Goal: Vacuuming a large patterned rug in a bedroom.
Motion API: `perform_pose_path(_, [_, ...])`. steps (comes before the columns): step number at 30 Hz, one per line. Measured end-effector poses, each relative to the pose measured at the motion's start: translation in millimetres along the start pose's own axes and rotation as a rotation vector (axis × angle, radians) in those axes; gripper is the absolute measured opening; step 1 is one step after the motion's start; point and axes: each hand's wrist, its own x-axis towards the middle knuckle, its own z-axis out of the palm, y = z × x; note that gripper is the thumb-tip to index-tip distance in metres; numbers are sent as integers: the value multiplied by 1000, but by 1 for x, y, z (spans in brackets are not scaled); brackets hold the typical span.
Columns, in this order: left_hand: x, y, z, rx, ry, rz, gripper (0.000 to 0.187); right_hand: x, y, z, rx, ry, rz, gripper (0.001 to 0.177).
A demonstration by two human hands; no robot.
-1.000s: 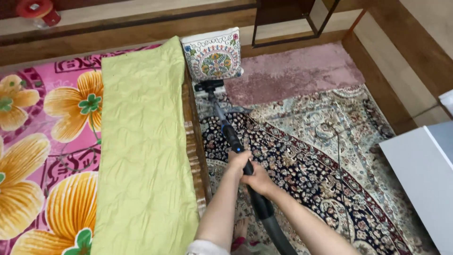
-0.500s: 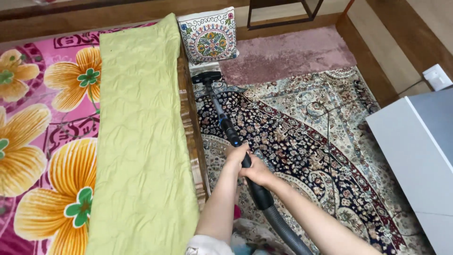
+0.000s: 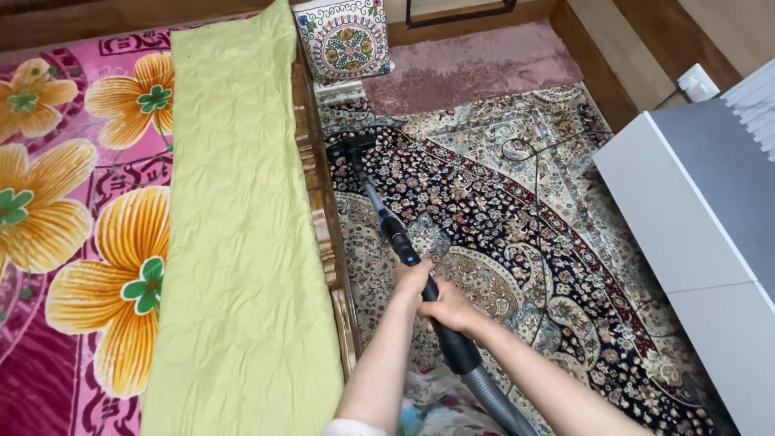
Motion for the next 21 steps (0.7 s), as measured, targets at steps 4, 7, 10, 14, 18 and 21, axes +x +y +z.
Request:
perform_pose_path(4, [-20, -19, -1, -66, -65, -10, 28, -16, 22, 7, 39, 8, -51, 32])
perform_pose_path(7, [-28, -36, -2, -174, -31, 63, 31, -32, 32, 14, 121, -46, -34, 32])
perform_pose_path(10, [-39, -45, -12, -16, -34, 27, 26, -46, 32, 26, 127, -13, -54, 31])
perform_pose_path(14, [-61, -53, -32, -14, -104, 18, 29, -73, 30, 44, 93, 41, -1, 33])
perform_pose_path(18, [-82, -62, -44, -39, -196, -11, 28, -99, 42, 67, 240, 59, 32, 35])
perform_pose_path(21, [-98, -86, -53, 92, -149, 63, 31, -116, 61, 84, 237, 79, 21, 32])
